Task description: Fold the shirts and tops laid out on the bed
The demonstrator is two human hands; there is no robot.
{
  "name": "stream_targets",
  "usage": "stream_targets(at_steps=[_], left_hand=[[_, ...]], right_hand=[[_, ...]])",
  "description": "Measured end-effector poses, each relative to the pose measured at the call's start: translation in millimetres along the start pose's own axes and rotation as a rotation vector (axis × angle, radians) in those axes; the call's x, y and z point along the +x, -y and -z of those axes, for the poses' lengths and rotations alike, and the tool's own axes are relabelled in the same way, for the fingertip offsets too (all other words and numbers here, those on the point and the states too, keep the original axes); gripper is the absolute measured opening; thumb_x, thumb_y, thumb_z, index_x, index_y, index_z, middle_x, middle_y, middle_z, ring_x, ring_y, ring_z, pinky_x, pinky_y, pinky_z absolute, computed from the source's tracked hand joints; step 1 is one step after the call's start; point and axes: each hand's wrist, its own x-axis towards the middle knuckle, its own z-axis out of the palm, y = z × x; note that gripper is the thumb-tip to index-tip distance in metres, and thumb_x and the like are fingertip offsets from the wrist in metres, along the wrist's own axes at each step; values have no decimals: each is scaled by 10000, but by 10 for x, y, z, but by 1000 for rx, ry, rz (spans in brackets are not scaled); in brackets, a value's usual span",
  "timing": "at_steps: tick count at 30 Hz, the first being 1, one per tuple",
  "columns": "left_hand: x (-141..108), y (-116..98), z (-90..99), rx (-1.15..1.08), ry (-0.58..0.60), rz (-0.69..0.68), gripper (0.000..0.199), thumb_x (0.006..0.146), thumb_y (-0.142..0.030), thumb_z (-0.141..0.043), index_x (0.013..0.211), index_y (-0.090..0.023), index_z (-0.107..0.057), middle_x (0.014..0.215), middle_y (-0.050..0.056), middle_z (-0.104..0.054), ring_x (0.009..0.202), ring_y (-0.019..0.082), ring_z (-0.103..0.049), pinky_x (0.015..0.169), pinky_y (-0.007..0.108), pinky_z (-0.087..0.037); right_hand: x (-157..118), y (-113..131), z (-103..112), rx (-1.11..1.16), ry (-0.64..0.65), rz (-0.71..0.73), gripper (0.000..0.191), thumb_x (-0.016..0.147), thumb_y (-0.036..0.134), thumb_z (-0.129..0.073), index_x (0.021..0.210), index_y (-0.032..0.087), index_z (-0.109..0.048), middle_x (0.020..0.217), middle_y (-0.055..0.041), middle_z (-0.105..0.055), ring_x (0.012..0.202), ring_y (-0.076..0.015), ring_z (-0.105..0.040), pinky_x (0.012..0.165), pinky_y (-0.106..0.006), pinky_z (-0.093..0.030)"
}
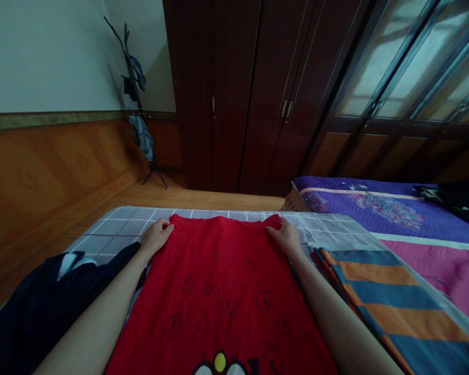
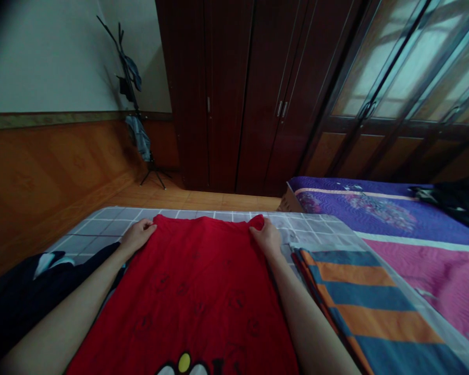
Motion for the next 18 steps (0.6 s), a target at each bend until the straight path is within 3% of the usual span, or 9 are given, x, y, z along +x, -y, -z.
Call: stream_targets(at_steps=[3, 6, 12, 18], left_hand=[[22, -6, -45, -183, -17, -8, 276, 718, -458, -482, 783, -204, -570, 753, 21, -652, 745, 202, -613, 644, 261, -441], [24, -9, -67, -348, -9, 15, 295, 681, -459, -515, 799, -191, -550, 722, 16, -638, 687, 192, -614, 592, 254, -455], [-23, -36, -74, -560, 65, 63, 405, 625, -334, -613, 990, -175, -540, 792, 41, -674, 662, 187, -650, 587, 272, -500], [-57, -100, -45, -619, 125, 7, 591, 604, -183, -540, 1193, -190, -496, 837, 38, -691, 649, 187, -657, 583, 284, -511]], right_hand=[[-38, 8, 33, -113, -38, -32, 548, 783, 381, -577, 1280, 160, -506, 1099, -141, -650, 1009, -293, -614, 828, -374, -441], [-28, -19, 75, -176, -66, -83, 564, 815, 411, -530, 1313, 151, -479, 1151, -147, -624, 1034, -288, -604, 847, -378, -441], [-10, -22, 88, -244, -42, -120, 431, 802, 523, -514, 1015, 197, -699, 1038, -135, -657, 971, -297, -627, 789, -365, -459], [35, 10, 65, -240, -36, -155, 439, 773, 485, -535, 1043, 179, -698, 1108, -164, -627, 993, -327, -616, 779, -393, -463]])
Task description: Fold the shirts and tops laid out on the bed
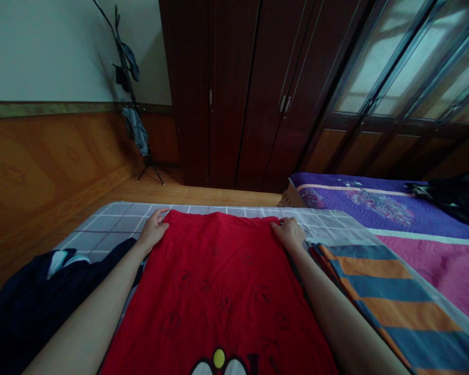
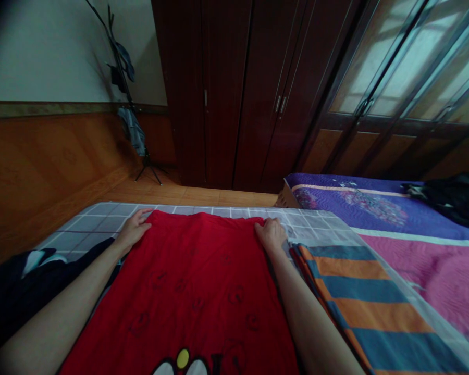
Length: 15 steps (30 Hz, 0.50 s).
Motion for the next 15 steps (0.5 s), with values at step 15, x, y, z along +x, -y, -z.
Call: stream_targets(at_steps=[15], left_hand=[[-151, -347, 12, 83, 296, -46, 101, 590, -270, -554, 627, -191, -605, 815, 38, -662, 877, 229, -614, 861, 334, -461]], right_hand=[[94, 75, 56, 509, 160, 205, 293, 734, 279, -466, 916, 155, -659, 884, -88, -688, 828, -214, -631, 712, -290, -466]])
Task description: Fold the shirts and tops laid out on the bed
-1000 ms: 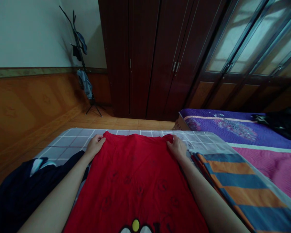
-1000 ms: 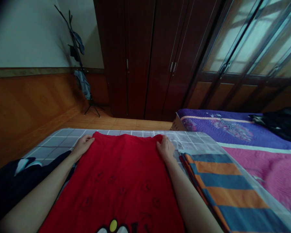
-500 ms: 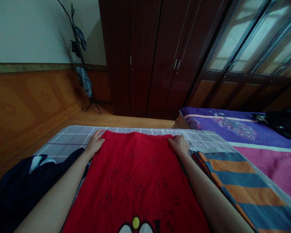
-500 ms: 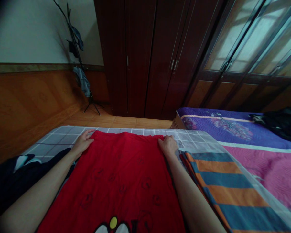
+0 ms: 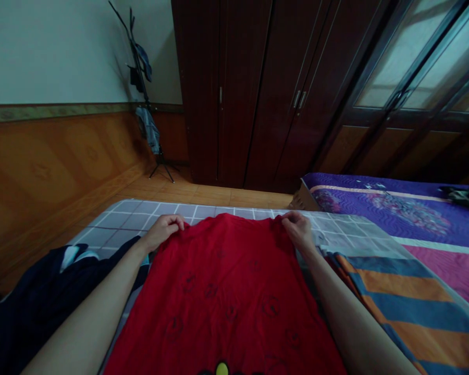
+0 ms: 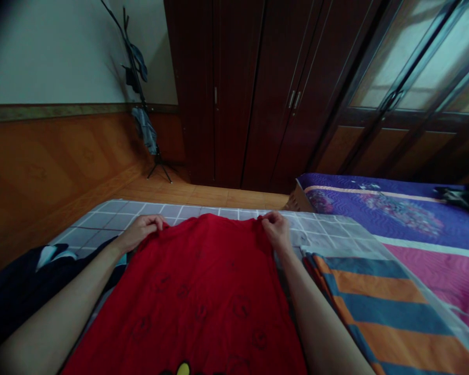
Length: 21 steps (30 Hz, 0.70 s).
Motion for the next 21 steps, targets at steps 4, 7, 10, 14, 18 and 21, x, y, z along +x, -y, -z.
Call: stream_targets(at_steps=[4, 7, 10, 14, 18, 21], left_hand=[[-123, -175, 93, 63, 298, 102, 86, 535, -225, -590, 454, -202, -572, 603, 24, -623, 688, 227, -606, 716, 330, -492], [-166, -209, 130, 53, 347, 133, 101, 573, -217, -568, 622, -200, -654, 659, 16, -642, 667, 197, -602, 654, 285, -476], [-180, -199, 175, -19, 394, 126, 335, 610, -194, -604, 938, -218, -672, 843, 22, -688, 763, 190, -630, 674, 263, -476], [-120, -121, 225, -54, 245, 149, 284, 572, -222, -705, 852, -181, -683, 817, 40, -698, 768, 211, -635, 695, 281, -486], [42, 90, 224, -174, -310, 118, 339, 524, -341, -712, 798, -160, -629, 749, 15, -672, 677, 180, -611, 656, 277, -476], [144, 260, 204, -191, -467, 125, 372, 516, -388, -677, 799, -164, -584, 709, -10, -643, 645, 158, -593, 635, 263, -457]], right_hand=[[-20, -60, 128, 218, 348, 60, 175, 617, 264, -557, 713, 146, -643, 645, -54, -663, 568, -171, -603, 562, -263, -461], [-1, -153, 220, 334, 438, 73, 275, 625, 278, -544, 833, 136, -651, 671, -60, -670, 561, -163, -602, 553, -261, -454], [38, -205, 266, 371, 458, 75, 398, 602, 262, -529, 952, 127, -664, 750, -72, -692, 616, -169, -621, 585, -265, -461], [99, -218, 244, 299, 388, 55, 317, 585, 259, -548, 823, 119, -704, 757, -88, -703, 650, -184, -630, 608, -266, -473], [197, -291, 156, 157, 58, -23, 345, 685, 278, -453, 864, 103, -690, 716, -88, -686, 615, -179, -607, 525, -247, -426], [253, -360, 93, 17, -96, -66, 327, 699, 268, -458, 865, 119, -698, 709, -86, -683, 643, -200, -614, 519, -253, -407]])
